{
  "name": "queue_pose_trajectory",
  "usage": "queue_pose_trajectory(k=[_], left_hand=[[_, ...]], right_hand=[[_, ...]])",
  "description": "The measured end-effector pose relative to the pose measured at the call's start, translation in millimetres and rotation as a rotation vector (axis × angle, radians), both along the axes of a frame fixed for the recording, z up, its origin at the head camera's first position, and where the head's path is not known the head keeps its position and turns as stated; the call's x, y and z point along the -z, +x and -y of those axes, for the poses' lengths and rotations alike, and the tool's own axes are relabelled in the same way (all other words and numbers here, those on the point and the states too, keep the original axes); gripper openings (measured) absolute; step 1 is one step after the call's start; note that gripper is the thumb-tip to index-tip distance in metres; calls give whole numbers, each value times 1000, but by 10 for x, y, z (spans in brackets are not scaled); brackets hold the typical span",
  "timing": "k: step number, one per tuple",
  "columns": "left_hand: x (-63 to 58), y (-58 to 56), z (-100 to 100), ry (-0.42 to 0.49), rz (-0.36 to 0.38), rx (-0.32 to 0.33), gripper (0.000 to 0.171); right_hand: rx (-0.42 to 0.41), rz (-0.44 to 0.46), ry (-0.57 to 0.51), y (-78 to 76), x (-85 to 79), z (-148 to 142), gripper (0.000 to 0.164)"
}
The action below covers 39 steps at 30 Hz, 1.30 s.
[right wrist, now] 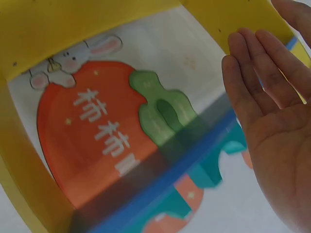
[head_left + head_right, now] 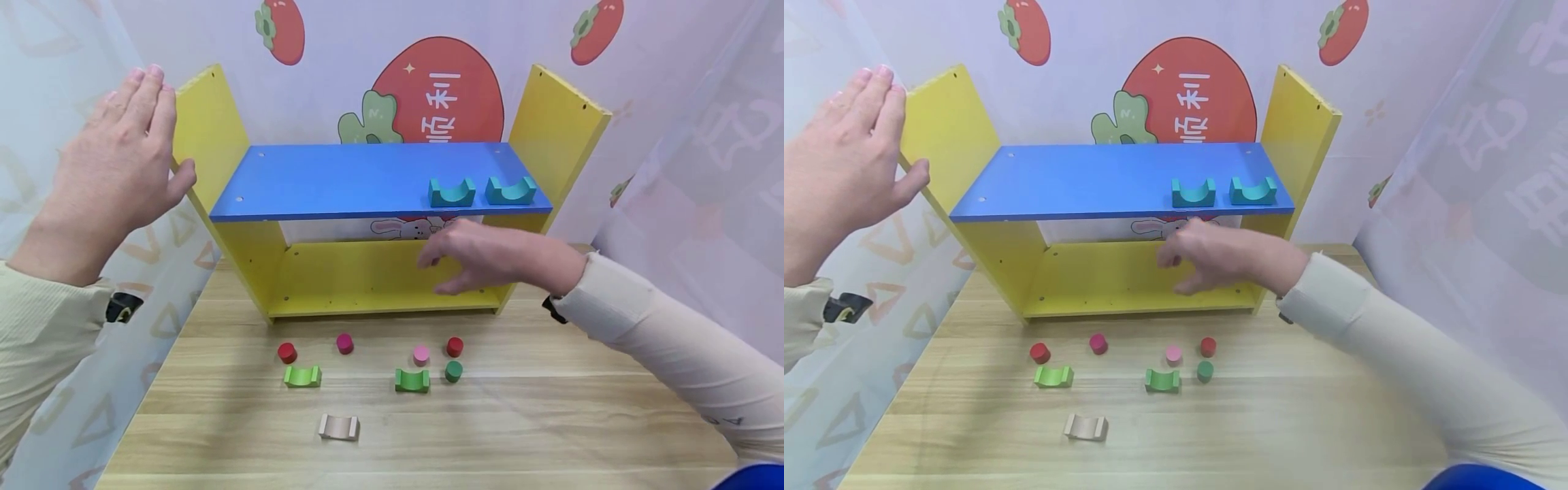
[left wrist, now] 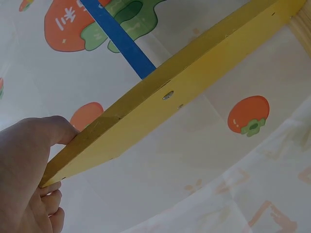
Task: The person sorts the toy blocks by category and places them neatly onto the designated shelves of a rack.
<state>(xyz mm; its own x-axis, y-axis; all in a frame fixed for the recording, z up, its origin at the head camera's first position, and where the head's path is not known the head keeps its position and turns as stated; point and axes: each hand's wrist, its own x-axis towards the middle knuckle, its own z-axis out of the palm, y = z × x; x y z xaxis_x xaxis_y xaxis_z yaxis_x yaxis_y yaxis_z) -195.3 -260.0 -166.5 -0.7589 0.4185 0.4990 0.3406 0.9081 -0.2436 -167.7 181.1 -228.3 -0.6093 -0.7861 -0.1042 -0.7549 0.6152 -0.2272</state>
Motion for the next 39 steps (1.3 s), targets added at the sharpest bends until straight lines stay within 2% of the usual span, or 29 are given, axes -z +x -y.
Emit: queue_pose_trajectory(k=[9, 16, 21, 25, 29, 39], left_hand=[[0, 3, 1, 4, 1, 7, 83], [3, 20, -6, 5, 10, 2, 84], [18, 19, -38, 6, -2, 11, 83], [24, 20, -28, 17, -8, 14, 83], [19, 21, -16, 19, -2, 8, 83], [-5, 5, 2, 15, 26, -3, 84]], right_hand=[[-21, 155, 29, 108, 590, 76, 42], [21, 271, 28, 200, 1043, 89, 42], [1, 306, -22, 279, 1368, 63, 27], [-53, 259, -75, 342, 1613, 49, 15], [-72, 186, -97, 396, 1813, 39, 14], [33, 155, -111, 487, 2142, 70, 20]])
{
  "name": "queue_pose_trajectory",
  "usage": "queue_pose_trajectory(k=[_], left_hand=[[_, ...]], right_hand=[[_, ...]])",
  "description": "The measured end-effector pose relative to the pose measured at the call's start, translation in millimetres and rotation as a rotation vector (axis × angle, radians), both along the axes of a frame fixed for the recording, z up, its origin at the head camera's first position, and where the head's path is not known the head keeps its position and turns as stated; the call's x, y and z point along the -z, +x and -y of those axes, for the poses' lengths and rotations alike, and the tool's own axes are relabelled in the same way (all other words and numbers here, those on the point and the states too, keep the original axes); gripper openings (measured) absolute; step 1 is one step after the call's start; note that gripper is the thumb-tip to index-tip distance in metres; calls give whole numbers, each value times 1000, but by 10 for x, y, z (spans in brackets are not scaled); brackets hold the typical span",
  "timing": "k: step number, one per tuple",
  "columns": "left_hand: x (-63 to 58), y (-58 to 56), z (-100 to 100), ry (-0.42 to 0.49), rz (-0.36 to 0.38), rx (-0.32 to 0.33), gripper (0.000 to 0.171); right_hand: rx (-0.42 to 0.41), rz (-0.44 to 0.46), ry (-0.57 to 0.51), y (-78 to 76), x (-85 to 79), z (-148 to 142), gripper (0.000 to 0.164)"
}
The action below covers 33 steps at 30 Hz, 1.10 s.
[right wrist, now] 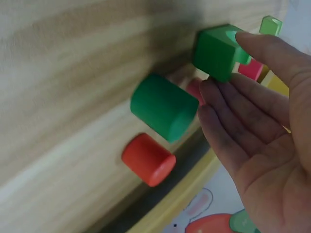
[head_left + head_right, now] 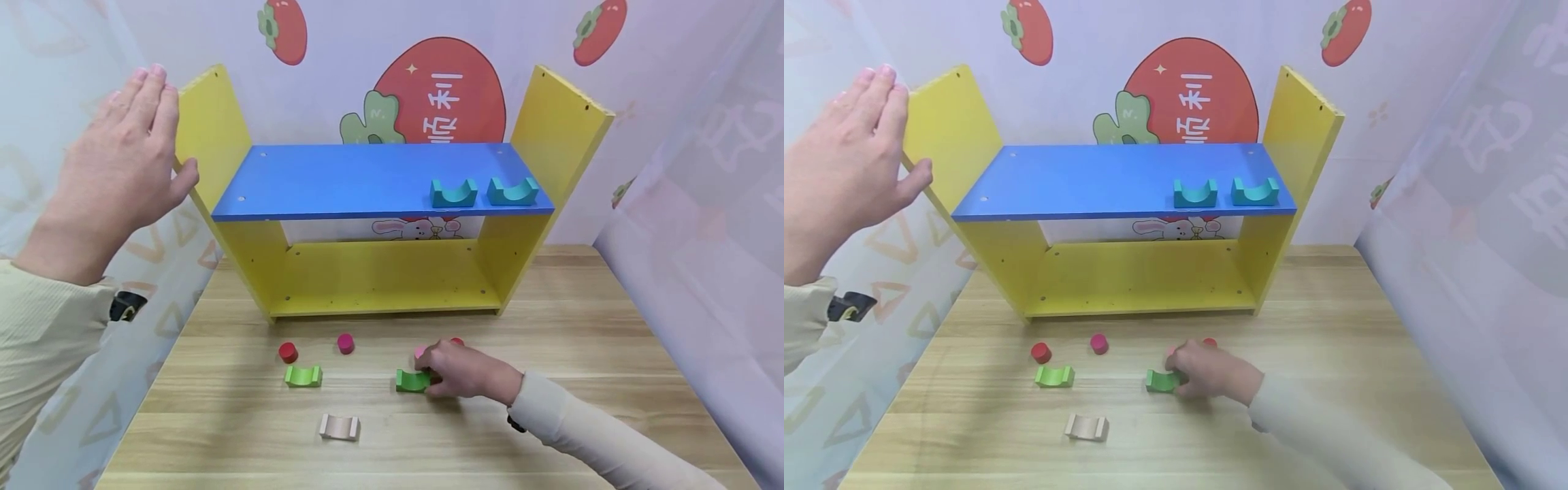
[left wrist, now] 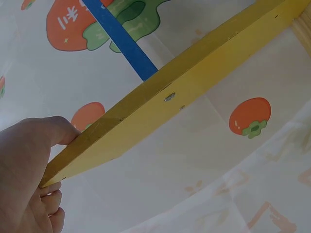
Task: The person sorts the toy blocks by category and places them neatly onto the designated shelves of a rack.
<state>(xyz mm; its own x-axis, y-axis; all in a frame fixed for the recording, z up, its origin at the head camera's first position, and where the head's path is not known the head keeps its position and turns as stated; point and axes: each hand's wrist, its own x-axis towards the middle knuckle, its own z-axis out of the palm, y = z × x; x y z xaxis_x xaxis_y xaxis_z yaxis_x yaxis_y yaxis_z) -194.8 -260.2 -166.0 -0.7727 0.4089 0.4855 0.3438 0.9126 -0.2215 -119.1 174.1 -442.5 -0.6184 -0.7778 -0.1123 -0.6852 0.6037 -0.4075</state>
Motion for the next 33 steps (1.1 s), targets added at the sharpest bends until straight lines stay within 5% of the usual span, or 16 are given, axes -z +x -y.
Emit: queue_pose_trajectory(k=[19, 27, 33], left_hand=[[-10, 17, -7, 12, 4, 14, 83], [-9, 14, -5, 8, 1, 7, 83], [-8, 15, -8, 15, -7, 16, 83]], right_hand=[[121, -111, -69, 140, 254, 103, 16], [122, -27, -113, 108, 126, 85, 14], [73, -46, -134, 47, -140, 56, 23]])
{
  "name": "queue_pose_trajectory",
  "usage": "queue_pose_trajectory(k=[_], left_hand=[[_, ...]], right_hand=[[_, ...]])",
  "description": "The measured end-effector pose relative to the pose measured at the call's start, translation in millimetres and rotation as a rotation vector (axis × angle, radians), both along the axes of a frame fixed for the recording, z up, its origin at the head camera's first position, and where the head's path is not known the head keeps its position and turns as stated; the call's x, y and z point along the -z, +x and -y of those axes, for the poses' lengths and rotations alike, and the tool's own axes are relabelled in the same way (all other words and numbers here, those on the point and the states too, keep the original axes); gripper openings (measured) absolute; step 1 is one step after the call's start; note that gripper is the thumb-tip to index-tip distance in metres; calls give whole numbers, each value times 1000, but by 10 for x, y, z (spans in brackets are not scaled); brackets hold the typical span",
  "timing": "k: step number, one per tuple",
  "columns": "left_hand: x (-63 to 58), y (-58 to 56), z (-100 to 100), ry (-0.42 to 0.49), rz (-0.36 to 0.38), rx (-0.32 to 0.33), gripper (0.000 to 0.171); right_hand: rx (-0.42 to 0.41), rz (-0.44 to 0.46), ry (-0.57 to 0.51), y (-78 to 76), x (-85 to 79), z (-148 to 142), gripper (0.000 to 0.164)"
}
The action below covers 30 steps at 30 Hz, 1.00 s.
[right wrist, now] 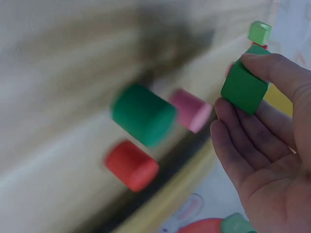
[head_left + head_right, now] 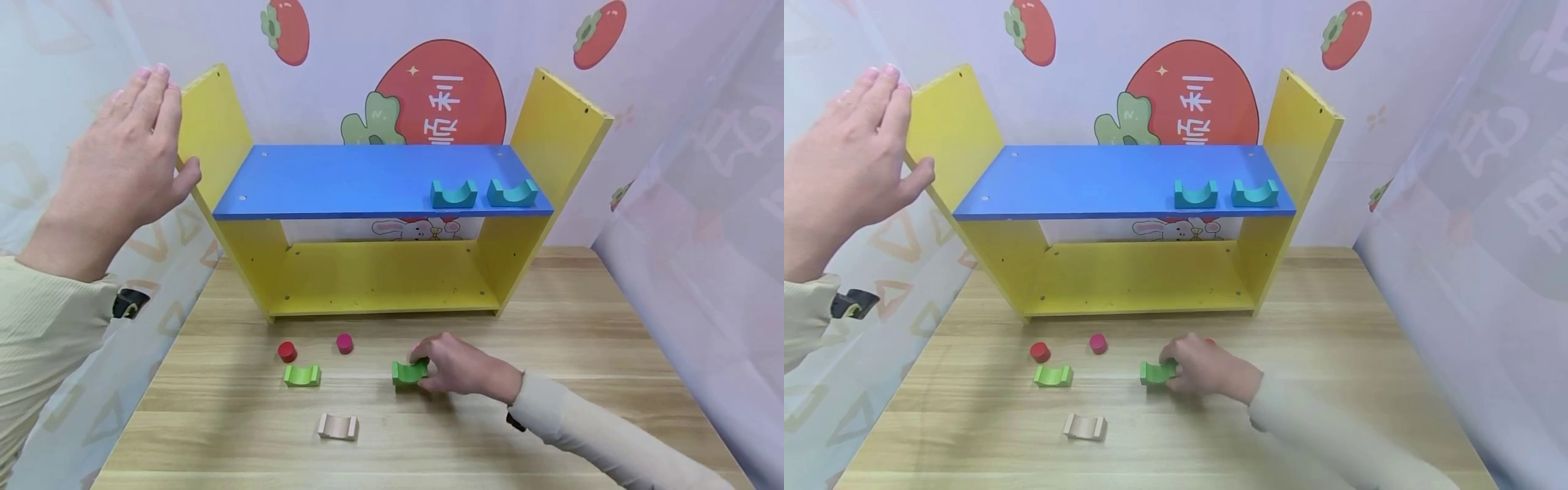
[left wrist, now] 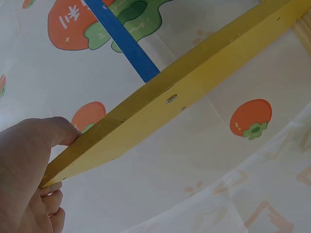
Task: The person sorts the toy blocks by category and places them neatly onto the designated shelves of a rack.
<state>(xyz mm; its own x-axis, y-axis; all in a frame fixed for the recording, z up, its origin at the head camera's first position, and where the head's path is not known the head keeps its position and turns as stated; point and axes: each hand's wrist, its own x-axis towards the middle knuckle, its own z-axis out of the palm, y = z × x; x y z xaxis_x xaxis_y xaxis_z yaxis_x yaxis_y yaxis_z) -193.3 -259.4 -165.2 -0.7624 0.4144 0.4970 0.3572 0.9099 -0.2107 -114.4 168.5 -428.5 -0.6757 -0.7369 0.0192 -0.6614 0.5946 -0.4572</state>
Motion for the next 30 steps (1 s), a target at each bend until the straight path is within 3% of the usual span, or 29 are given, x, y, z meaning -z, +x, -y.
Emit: queue_pose_trajectory(k=[14, 22, 30], left_hand=[[-12, 18, -4, 2, 12, -8, 83], [-32, 33, 9, -9, 30, -27, 83], [-28, 12, 6, -15, 28, -8, 84]], right_hand=[[-43, 89, 27, -178, -1103, 78, 34], [-114, -42, 58, -311, -1722, 108, 34], [-70, -107, 84, -416, -2307, 89, 37]])
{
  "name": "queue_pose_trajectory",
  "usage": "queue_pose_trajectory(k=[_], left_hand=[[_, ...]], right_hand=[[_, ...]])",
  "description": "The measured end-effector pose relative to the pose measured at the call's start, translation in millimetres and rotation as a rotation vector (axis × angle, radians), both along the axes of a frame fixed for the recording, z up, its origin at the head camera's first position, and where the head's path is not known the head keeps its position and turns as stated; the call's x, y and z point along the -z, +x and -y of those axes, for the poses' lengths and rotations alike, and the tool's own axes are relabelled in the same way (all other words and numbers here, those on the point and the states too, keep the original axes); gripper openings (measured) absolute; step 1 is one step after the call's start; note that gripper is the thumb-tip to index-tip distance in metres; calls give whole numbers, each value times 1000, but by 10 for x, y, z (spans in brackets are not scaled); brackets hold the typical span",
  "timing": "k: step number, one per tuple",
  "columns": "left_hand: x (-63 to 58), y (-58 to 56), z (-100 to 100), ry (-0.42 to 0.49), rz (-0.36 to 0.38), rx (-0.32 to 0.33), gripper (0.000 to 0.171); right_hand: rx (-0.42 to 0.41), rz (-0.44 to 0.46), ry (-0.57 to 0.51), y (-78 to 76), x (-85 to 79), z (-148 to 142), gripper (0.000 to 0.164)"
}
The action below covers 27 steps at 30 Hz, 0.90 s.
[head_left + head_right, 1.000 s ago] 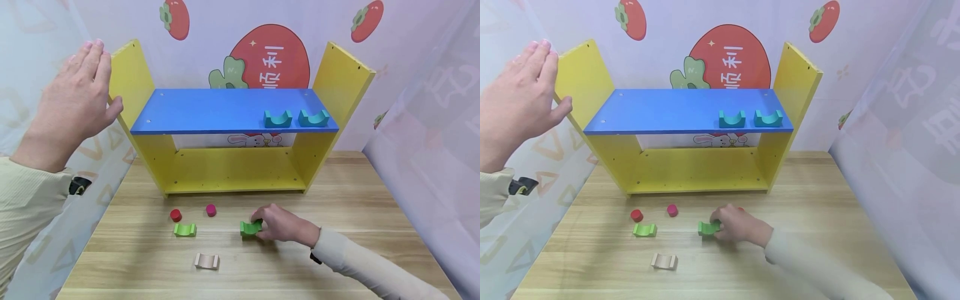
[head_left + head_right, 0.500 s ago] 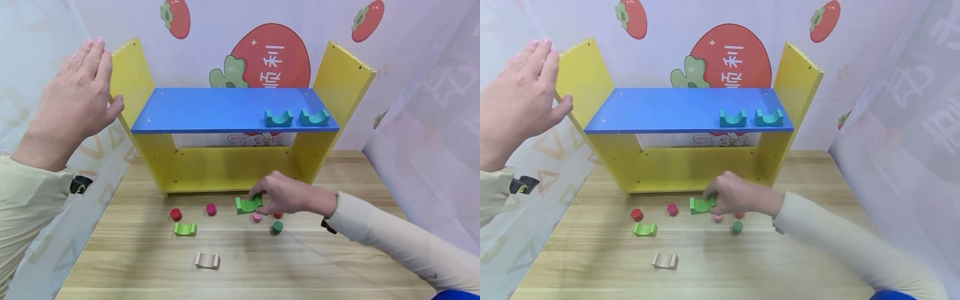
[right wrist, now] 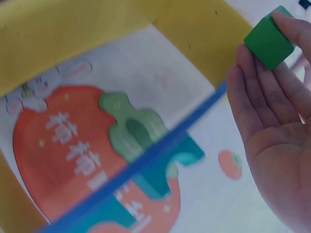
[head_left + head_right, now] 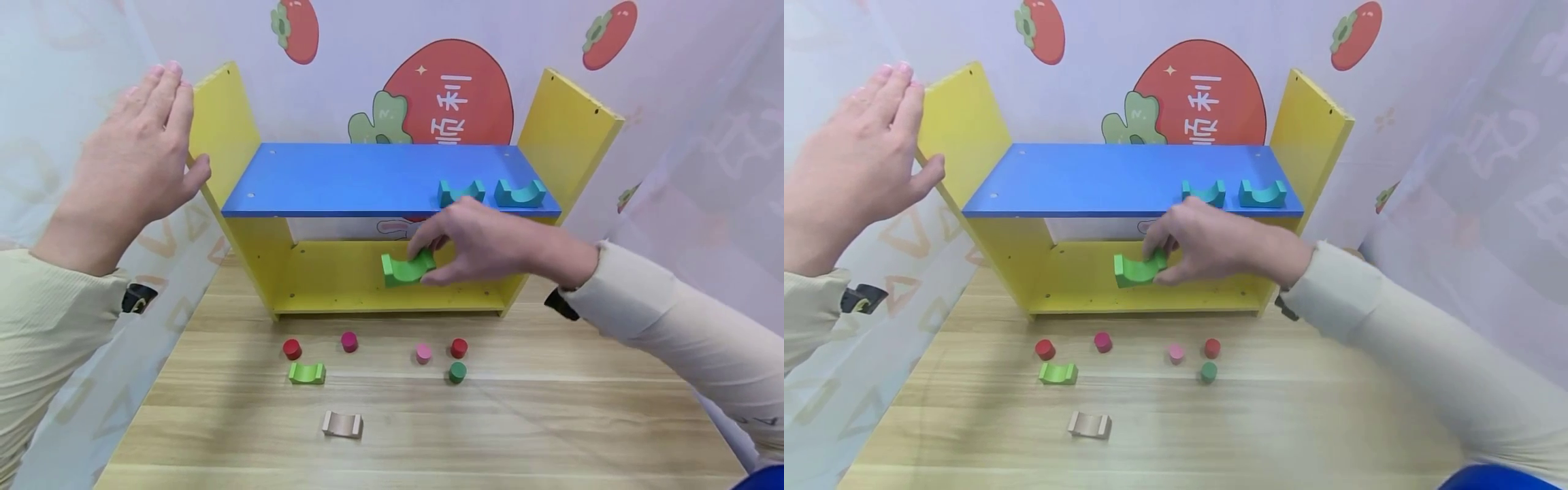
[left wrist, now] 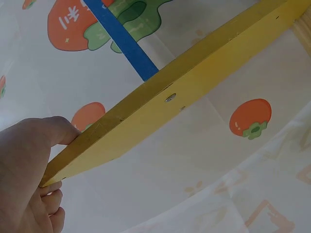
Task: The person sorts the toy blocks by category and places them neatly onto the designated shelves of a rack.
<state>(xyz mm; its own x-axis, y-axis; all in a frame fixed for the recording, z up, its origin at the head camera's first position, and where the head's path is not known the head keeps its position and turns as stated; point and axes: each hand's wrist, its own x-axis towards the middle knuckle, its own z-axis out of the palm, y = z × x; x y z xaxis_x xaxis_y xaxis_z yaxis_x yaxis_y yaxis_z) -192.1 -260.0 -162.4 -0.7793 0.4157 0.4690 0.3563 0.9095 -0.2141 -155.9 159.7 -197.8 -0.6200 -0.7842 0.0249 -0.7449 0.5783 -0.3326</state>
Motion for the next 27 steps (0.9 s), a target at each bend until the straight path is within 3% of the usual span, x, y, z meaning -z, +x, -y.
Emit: queue_pose_trajectory(k=[6, 12, 21, 27], left_hand=[[1, 10, -3, 11, 10, -12, 84], [2, 9, -10, 10, 9, -18, 84], [3, 3, -7, 1, 24, -34, 84], [-2, 10, -13, 7, 26, -31, 84]], right_hand=[[30, -51, 11, -137, -291, 8, 34], [65, -60, 18, -278, -455, 49, 35], [114, -67, 9, -528, -556, 146, 37], [168, -49, 7, -670, -516, 136, 39]])
